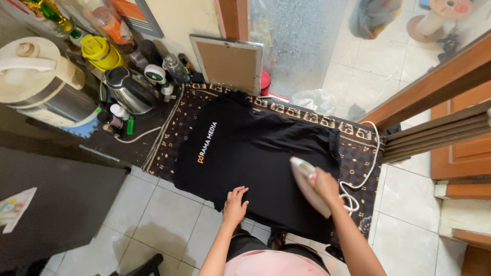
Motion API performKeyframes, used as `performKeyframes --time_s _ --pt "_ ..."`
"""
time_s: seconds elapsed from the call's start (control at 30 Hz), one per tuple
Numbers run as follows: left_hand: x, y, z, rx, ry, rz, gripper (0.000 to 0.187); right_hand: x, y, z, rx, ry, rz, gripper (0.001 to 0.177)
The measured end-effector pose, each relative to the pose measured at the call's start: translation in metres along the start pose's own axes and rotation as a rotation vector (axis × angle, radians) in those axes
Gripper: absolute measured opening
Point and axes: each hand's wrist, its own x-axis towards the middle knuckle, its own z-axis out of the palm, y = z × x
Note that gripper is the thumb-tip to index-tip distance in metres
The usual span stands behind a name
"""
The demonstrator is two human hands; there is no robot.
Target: The person irons a black t-shirt on a patterned tablecloth, smoothing the fabric and using a pink steam iron to remove wrinkles. The person then folds the t-shirt neatly and places it on a pile of other clothes.
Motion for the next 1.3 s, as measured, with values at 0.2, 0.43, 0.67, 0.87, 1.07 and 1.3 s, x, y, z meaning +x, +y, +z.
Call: performKeyframes --time_s 0.2,0.43,0.67,0.87,1.07,1.3 --pt "0.019 -0.051 -0.043 0.038 0.07 0.067 0.055 -0.064 -0.078 0.037 -0.048 -0.173 -0.127 0.043" --pt "0.071 -0.103 -0.095 0.008 0.136 0.223 0.05 -0.014 -0.076 0.047 -0.137 0.027 -0.001 0.033" --pt "0.16 -0.121 -0.157 -0.068 0.182 0.306 0.043 0.015 -0.101 0.034 0.007 -0.025 0.232 0.048" --pt "0.262 -0.141 -0.175 -0.076 0.237 0.332 0.037 -0.018 -0.155 0.078 -0.108 -0.105 -0.058 0.038" --pt "0.357 -0.149 -0.146 -0.132 0.195 0.255 0.049 -0.002 -0.193 0.076 -0.104 0.003 -0.088 0.034" --pt "0.406 -0.165 -0.144 -0.075 0.337 0.057 0.042 0.034 -0.2 0.06 -0.073 0.081 0.076 0.05"
